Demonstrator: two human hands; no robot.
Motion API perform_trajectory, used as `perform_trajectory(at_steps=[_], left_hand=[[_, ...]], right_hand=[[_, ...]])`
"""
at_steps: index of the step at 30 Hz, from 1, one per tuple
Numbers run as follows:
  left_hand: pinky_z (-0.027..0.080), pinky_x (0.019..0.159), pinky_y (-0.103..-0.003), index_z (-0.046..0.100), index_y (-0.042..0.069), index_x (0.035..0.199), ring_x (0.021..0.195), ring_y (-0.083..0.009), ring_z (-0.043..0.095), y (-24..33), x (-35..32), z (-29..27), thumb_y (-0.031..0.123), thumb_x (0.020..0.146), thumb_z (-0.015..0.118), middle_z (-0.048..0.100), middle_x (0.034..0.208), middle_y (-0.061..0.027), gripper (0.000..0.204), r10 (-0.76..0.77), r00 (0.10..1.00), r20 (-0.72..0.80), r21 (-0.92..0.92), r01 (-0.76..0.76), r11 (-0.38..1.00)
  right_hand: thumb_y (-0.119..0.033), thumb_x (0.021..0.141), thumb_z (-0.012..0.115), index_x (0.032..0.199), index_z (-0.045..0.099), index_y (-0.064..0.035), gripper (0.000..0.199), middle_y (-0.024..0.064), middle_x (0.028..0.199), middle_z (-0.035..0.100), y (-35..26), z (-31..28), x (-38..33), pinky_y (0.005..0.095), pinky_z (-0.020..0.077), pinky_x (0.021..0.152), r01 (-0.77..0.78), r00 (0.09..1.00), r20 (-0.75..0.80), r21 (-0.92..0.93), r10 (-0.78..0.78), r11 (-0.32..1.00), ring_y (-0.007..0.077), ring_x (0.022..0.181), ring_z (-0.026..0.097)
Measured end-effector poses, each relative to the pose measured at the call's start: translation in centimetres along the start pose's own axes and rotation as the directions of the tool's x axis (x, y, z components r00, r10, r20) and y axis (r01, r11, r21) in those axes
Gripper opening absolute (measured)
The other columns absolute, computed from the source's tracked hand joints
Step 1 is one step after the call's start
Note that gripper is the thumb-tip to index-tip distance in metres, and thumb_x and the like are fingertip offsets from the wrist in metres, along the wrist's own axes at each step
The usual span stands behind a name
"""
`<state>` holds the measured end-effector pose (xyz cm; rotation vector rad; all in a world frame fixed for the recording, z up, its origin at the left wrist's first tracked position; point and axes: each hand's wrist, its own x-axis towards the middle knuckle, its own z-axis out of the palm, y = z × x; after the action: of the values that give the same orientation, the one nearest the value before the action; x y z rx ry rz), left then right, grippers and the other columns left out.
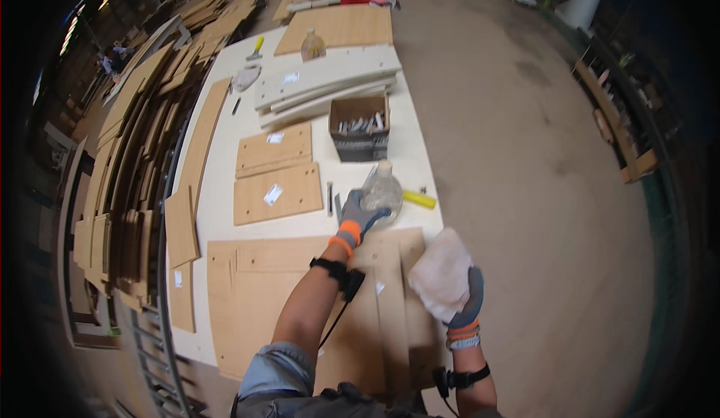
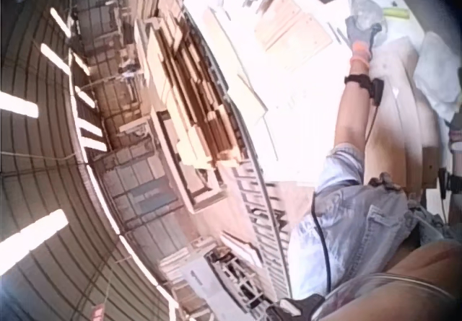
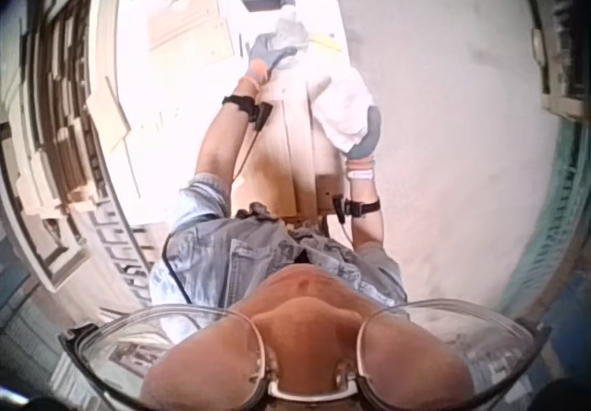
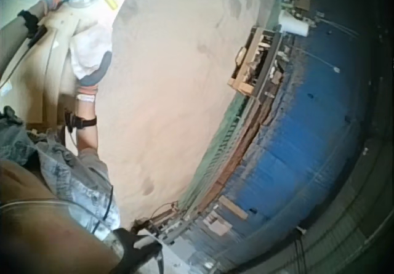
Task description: The recorder moves wood panels from a stack to a workbench and cleans the surface using a liquid and a cloth.
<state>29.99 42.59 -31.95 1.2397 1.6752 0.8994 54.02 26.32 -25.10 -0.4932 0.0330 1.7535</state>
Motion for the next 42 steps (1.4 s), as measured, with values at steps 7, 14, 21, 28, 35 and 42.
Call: perform_trajectory(at_steps=[7, 14, 21, 28, 35, 42], left_hand=[[0.048, 0.084, -0.033, 0.050, 0.000, 0.109, 0.096, -0.0198, 0.055, 8.5, -9.3, -4.7, 0.039, 0.057, 0.088, 0.057, 0.102, -0.0128, 0.076, 0.329, 0.936, 0.123, -0.161, -0.308, 0.938], [0.047, 0.092, -0.034, 0.044, -0.002, 0.123, 0.112, -0.0198, 0.055, 6.2, -25.5, -11.0, 0.030, 0.056, 0.091, 0.058, 0.119, -0.0148, 0.088, 0.381, 0.890, 0.252, -0.363, -0.278, 0.889], [0.048, 0.090, -0.039, 0.042, -0.001, 0.127, 0.109, -0.0302, 0.057, 3.8, -36.5, -22.0, 0.053, 0.057, 0.083, 0.055, 0.121, -0.0189, 0.097, 0.091, 0.954, 0.286, 0.112, -0.128, 0.986], [0.047, 0.093, -0.036, 0.038, -0.003, 0.133, 0.110, -0.0278, 0.058, 0.3, -44.7, -31.2, 0.045, 0.056, 0.087, 0.058, 0.118, -0.0187, 0.104, 0.174, 0.981, 0.082, 0.167, -0.186, 0.968], [0.047, 0.093, -0.037, 0.042, -0.005, 0.131, 0.111, -0.0326, 0.058, 1.4, -47.1, -37.1, 0.041, 0.057, 0.086, 0.056, 0.122, -0.0218, 0.098, 0.217, 0.976, -0.033, 0.390, -0.187, 0.901], [0.050, 0.086, -0.038, 0.043, -0.003, 0.130, 0.102, -0.0325, 0.061, 6.6, -47.0, -38.1, 0.029, 0.058, 0.082, 0.061, 0.112, -0.0219, 0.088, 0.113, 0.987, 0.116, 0.541, -0.159, 0.826]], right_hand=[[-0.045, 0.090, 0.051, 0.144, 0.032, -0.0109, 0.067, 0.0132, 0.141, 0.042, -1.7, 2.2, -3.3, 0.0515, 0.0376, 0.102, -0.058, 0.995, 0.086, -0.018, 0.059, 0.998, 0.0316, 0.126, 0.044], [-0.027, 0.095, 0.051, 0.136, 0.037, -0.0054, 0.049, 0.0098, 0.129, 0.051, 10.2, 6.3, -6.7, 0.0377, 0.0400, 0.101, 0.266, 0.947, 0.320, -0.838, 0.034, 0.477, 0.0240, 0.120, 0.049], [-0.026, 0.099, 0.042, 0.133, 0.042, -0.0016, 0.042, 0.0113, 0.127, 0.053, 21.0, 11.6, -17.2, 0.0368, 0.0406, 0.102, 0.588, 0.788, 0.587, -0.807, 0.183, 0.056, 0.0231, 0.114, 0.054], [-0.030, 0.094, 0.050, 0.138, 0.038, -0.0034, 0.053, 0.0125, 0.132, 0.051, 27.7, 10.8, -20.3, 0.0403, 0.0401, 0.103, -0.228, 0.925, 0.129, -0.562, 0.357, 0.795, 0.0270, 0.118, 0.052], [-0.032, 0.091, 0.053, 0.141, 0.035, -0.0083, 0.059, 0.0125, 0.139, 0.045, 26.3, 14.2, -18.9, 0.0485, 0.0370, 0.105, -0.453, 0.804, 0.401, -0.068, 0.440, 0.889, 0.0314, 0.125, 0.046], [-0.029, 0.090, 0.056, 0.138, 0.036, -0.0015, 0.059, 0.0157, 0.132, 0.049, 26.1, 12.8, -19.6, 0.0401, 0.0455, 0.098, -0.130, 0.878, 0.419, -0.253, 0.230, 0.959, 0.0277, 0.118, 0.052]])
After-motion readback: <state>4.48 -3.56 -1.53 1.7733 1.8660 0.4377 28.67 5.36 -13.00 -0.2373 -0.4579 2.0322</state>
